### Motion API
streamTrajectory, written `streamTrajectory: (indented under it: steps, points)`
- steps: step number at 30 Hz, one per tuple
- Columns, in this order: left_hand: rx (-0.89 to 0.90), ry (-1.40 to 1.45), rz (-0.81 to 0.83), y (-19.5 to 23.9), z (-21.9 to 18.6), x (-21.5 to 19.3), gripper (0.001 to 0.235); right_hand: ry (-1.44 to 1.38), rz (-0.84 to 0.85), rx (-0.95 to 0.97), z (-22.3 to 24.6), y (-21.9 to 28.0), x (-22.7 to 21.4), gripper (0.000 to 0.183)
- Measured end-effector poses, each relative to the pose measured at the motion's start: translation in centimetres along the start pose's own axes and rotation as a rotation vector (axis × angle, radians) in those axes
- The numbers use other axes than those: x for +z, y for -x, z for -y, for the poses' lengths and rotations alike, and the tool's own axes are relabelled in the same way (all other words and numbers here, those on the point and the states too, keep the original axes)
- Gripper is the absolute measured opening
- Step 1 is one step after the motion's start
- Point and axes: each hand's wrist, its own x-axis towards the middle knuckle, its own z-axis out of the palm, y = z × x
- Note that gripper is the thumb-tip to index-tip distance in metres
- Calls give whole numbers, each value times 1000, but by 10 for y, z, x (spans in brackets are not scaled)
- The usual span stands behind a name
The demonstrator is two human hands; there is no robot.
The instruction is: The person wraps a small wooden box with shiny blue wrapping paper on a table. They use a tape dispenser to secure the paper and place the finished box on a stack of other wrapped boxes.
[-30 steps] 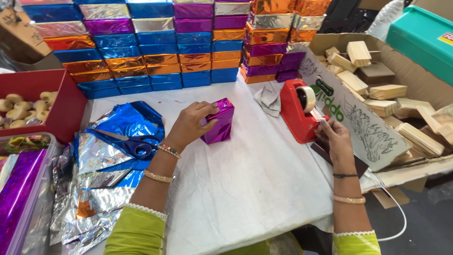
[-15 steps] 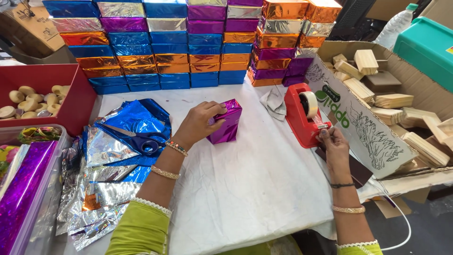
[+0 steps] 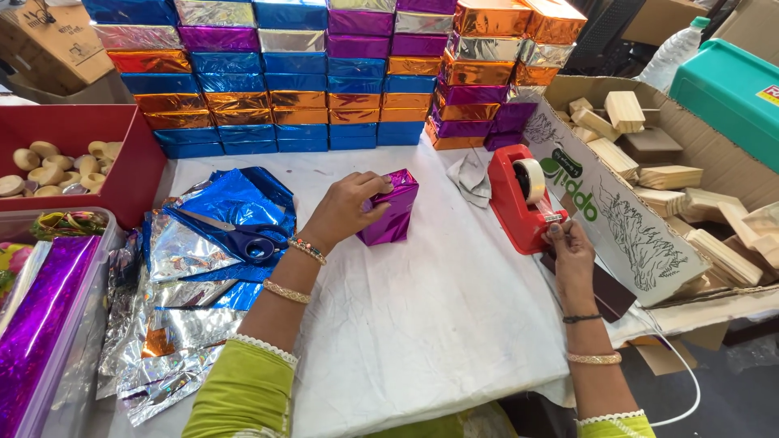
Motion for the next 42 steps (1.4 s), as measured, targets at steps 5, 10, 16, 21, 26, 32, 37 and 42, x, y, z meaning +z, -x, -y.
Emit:
streamTrajectory:
  steps: [5, 10, 16, 21, 26, 32, 37, 42]
  points:
    - [0, -6, 0, 1, 1, 2, 29, 75, -15, -35, 4, 5, 4, 23]
    - [1, -14, -4, 0, 3, 2, 29, 42, -29, -27, -11, 0, -4, 23]
    - [27, -5, -27, 0, 3, 2, 31, 669, -101, -213, 24, 20, 18, 27]
    - [16, -18, -15, 1, 1, 3, 30, 525, 103, -333, 51, 7, 72, 36]
    - [13, -25, -5, 0, 1, 3, 30, 548, 402, -443, 96, -3, 162, 30]
    - [44, -22, -20, 1, 1, 3, 30, 706, 562, -512, 109, -10, 230, 26]
    - [59, -4, -31, 0, 2, 2, 26, 789, 572, -486, 105, -10, 242, 25]
    - [42, 11, -20, 0, 2, 3, 25, 905, 581, -474, 120, -9, 247, 27]
